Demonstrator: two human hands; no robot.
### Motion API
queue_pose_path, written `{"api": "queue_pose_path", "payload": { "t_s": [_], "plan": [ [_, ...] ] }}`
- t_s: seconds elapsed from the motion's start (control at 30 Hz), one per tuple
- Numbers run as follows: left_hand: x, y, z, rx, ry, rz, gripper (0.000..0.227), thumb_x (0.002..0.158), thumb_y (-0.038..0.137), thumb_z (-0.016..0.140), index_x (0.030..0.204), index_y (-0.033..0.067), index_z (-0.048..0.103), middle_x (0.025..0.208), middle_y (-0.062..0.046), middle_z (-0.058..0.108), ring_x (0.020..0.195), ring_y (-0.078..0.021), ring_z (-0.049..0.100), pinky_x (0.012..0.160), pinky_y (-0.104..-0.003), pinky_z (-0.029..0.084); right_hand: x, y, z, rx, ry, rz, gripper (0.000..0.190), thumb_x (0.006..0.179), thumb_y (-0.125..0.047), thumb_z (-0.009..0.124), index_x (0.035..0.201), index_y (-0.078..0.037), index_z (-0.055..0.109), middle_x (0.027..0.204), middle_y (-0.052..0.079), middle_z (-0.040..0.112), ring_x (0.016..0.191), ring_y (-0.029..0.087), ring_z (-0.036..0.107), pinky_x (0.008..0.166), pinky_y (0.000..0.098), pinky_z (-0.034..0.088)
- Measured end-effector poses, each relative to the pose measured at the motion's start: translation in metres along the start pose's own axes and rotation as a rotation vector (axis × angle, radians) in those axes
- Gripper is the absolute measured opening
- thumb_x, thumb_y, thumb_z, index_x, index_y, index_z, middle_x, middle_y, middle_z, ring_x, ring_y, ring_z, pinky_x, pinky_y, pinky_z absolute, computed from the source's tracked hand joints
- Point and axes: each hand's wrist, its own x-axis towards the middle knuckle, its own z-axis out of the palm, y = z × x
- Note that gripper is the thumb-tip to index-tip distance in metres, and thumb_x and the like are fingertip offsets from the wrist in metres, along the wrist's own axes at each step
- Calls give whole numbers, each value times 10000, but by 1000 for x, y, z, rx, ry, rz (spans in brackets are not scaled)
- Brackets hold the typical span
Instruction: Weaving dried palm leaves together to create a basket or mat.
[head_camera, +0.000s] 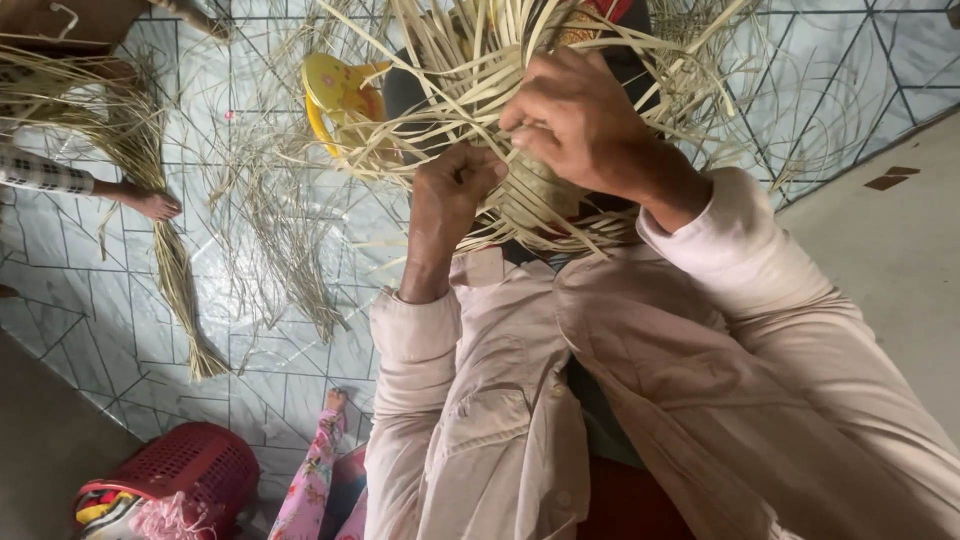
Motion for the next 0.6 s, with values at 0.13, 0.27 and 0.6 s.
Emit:
{"api": "queue_pose_path", "payload": {
  "t_s": [0.13, 0.27, 0.6],
  "plan": [
    [-1, -4, -7, -72, -57, -53, 97, 859, 76, 791, 924, 10, 764, 617, 28, 546, 525, -63, 422, 499, -204, 349, 13, 4, -30, 411, 145, -79, 75, 994, 85, 696, 941, 31, 698, 930, 110, 550, 790, 204, 450, 710, 328, 379],
    [-2, -8, -12, -144, -110, -125, 101, 848, 87, 801, 924, 31, 765, 606, 42, 546, 531, -59, 418, 509, -199, 322, 15, 5, -27, 231, -120, -264, 202, 1028, -131, 590, 949, -39, 752, 823, 44, 490, 811, 200, 439, 778, 379, 372],
    [-3, -4, -10, 70, -74, -92, 163, 841, 148, 815, 831, 1, 745, 625, -8, 611, 530, -87, 478, 498, -223, 399, 50, -7, 16, 35, -365, -125, 61, 894, -135, 745, 910, -95, 788, 793, 31, 606, 769, 186, 527, 785, 374, 481]
  ]
}}
